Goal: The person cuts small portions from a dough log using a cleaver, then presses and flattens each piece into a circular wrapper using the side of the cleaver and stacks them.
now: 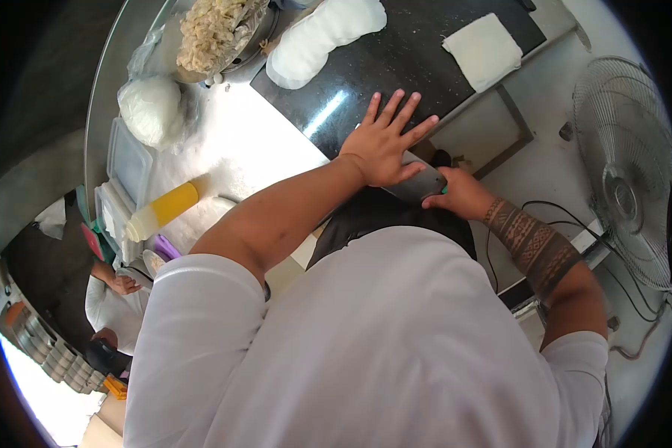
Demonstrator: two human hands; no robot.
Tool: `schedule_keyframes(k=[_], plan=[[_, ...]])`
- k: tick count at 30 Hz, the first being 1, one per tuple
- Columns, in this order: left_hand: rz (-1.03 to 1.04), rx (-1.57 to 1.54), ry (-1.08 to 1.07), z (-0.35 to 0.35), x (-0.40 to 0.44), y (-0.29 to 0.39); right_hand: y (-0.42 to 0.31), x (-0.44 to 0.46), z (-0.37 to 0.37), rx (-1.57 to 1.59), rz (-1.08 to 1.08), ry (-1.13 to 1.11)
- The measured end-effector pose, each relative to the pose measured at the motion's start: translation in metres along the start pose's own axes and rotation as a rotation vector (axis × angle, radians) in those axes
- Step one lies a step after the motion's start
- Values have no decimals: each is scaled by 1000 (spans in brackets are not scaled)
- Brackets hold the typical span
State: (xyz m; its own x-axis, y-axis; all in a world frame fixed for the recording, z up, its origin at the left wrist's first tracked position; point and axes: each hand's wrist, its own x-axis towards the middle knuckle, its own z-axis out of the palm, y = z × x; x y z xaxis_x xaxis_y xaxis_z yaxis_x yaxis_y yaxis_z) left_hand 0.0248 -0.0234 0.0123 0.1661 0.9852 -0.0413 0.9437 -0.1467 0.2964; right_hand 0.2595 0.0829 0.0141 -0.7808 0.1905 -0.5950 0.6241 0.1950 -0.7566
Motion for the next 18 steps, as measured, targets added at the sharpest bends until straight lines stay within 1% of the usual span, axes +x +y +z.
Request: schedule_keyframes(k=[1,4,7,10,12,13,14,15,16,17,18], plan=[[-1,9,6,-4,3,-6,-3,2,-1,31,10,-1],[10,55,37,-10,17,-26,-22,12,-12,-77,18,65],[62,138,138,-11,29,-49,-24,23,-17,-46,-26,150],[97,207,265,-14,53,-88,-46,42,-33,-313,-61,267],[115,208,323,-18,59,-103,-60,40,-31,-243,-34,292],[157,157,283,-17,54,-101,-65,39,-31,-209,-22,305],[196,106,239,-13,44,-97,-59,33,-15,-95,-15,275],[235,54,190,-12,33,-89,-51,23,3,-32,-55,235],[261,158,-6,-15,14,-70,-37,11,26,-46,-67,248],[299,88,22,-6,3,-54,-28,-1,41,-58,-78,262],[313,72,24,-6,0,-39,-28,-14,47,-38,-9,272]])
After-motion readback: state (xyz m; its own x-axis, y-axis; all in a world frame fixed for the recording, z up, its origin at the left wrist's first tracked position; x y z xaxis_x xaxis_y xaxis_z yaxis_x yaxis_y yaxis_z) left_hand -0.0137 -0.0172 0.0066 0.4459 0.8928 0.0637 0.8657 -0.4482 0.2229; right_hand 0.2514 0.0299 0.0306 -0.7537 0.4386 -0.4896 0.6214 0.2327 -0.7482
